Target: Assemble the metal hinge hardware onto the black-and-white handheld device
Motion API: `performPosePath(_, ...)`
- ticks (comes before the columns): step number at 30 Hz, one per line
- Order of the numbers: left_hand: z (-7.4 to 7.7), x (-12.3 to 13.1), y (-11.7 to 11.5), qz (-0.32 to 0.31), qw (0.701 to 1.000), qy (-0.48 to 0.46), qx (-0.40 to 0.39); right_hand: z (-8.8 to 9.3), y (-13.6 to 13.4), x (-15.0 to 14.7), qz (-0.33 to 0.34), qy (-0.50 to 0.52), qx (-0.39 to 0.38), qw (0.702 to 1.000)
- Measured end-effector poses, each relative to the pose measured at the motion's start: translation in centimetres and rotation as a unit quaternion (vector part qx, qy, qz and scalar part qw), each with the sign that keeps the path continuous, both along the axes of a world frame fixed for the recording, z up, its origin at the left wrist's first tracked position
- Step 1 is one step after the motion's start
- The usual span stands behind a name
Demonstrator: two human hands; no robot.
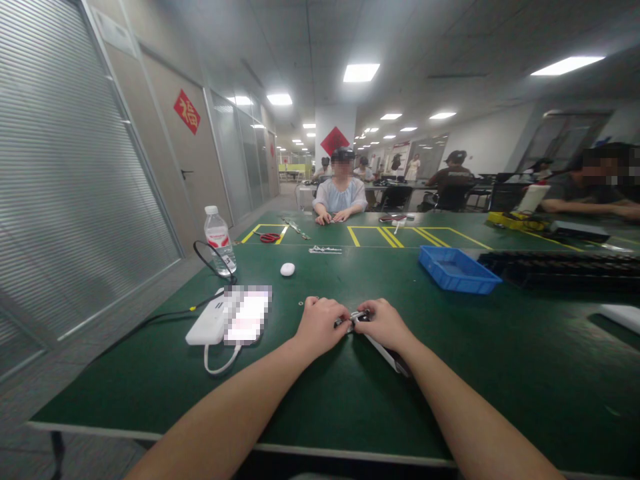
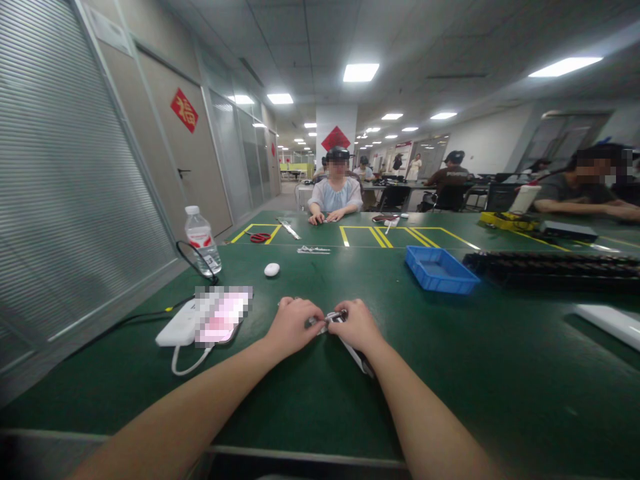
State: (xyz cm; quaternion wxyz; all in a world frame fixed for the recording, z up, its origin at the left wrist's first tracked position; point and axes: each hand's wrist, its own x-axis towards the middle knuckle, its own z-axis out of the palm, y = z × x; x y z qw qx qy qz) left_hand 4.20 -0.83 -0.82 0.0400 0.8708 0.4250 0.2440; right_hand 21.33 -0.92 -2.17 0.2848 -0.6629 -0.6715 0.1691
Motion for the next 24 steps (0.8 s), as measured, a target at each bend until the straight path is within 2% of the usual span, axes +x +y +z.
performPosePath(24,0.14,0.04,-0.03,-0.003,1.000,-0.008,-0.022,-0.27,0.10,0.08,-0.002,-0.002,0.009,1.000)
